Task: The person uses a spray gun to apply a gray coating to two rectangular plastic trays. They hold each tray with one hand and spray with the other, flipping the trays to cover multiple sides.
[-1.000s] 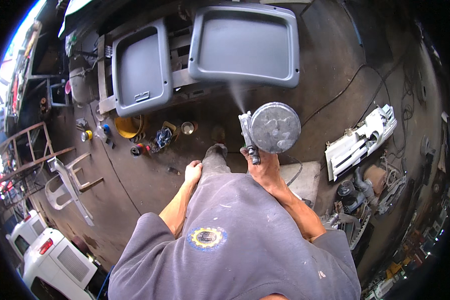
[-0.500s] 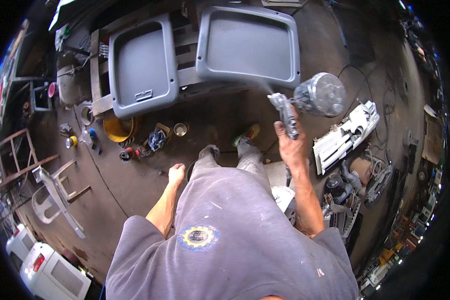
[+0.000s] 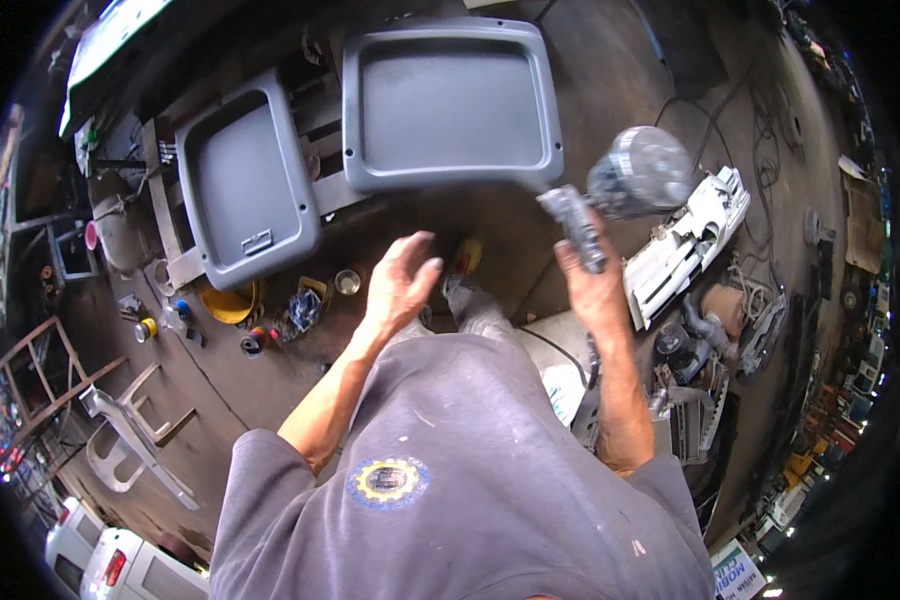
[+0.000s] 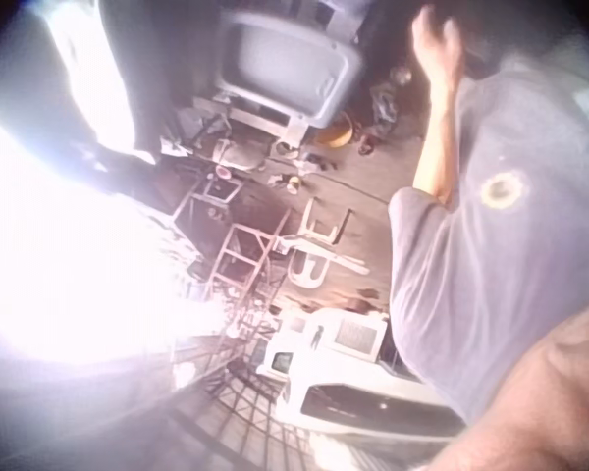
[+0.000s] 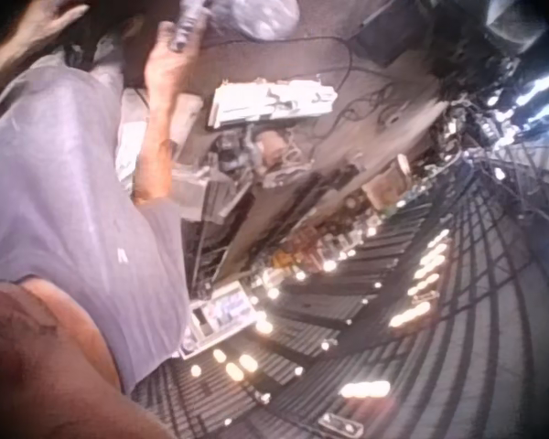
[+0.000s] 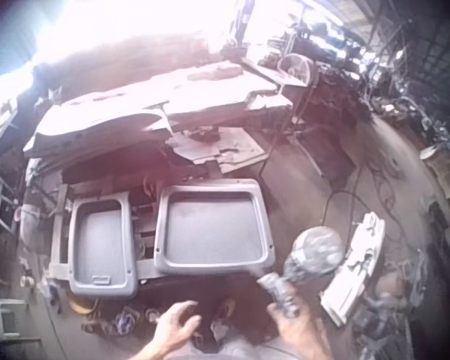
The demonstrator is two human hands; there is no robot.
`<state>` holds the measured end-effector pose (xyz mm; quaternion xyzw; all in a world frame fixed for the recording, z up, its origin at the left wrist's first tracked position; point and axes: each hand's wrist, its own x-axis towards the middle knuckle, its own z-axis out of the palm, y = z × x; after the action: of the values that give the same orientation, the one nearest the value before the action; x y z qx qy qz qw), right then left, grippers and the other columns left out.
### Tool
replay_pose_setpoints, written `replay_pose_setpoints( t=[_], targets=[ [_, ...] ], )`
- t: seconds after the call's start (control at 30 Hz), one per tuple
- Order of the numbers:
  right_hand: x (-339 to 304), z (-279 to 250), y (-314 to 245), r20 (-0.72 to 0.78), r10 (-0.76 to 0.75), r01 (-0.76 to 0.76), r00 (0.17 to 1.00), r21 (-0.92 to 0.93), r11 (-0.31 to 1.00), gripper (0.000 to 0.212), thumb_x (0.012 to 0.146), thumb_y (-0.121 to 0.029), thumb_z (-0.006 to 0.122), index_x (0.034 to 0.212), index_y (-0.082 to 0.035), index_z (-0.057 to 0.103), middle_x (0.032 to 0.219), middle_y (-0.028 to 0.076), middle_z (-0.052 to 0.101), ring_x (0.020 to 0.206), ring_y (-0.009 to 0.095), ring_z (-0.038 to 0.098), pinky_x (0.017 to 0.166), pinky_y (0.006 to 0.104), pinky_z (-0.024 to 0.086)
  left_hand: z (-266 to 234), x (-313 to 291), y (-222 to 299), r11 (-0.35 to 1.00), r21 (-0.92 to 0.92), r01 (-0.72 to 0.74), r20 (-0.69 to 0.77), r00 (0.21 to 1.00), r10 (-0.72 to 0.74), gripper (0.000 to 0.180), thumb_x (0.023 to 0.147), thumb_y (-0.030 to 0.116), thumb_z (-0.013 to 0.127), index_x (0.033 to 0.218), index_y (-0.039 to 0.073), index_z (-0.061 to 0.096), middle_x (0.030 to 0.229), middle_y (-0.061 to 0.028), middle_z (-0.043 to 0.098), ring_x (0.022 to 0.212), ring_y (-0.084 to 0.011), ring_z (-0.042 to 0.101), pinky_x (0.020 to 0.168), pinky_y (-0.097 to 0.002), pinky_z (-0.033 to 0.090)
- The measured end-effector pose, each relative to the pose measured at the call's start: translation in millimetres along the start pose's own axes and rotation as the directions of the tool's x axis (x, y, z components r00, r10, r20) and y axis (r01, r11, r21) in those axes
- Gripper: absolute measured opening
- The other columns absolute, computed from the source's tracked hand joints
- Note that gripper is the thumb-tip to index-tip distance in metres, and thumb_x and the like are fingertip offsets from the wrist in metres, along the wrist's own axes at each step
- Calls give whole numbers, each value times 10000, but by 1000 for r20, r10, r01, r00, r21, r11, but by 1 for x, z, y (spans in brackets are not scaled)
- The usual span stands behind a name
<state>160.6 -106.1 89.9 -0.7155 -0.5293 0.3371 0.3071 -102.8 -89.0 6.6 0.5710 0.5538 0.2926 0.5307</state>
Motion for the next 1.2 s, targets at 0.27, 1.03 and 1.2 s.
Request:
replay_pose_setpoints(
  t=[0.27,1.03,1.2],
  targets=[
    [20,29,-23,471,6,-126,882,223,967,392,905,-144,628,1261,-26,517,1049,219,673,986,314,676,844,378,515,39,88,142,984,-101,-147,-63,988,141,1011,660,271,837,1441,-21,267,1304,-232,531,1217,-324,534,1041,-385,421],
    [174,49,-27,-284,-94,79,954,-64,995,638,922,-310,648,1456,-109,362,1343,198,553,1230,335,549,967,410,475,6,162,102,937,-115,-330,80,937,340,880,787,212,761,1481,7,259,1425,-229,436,1317,-342,438,1098,-441,349],
    [194,32,-31,-467,-6,-45,884,-98,994,605,944,-303,615,1452,-110,349,1350,191,546,1220,334,557,981,413,459,-41,104,7,993,84,-86,233,970,64,672,843,205,704,1402,-8,400,1328,-213,536,1209,-318,544,1030,-408,430]
  ],
)
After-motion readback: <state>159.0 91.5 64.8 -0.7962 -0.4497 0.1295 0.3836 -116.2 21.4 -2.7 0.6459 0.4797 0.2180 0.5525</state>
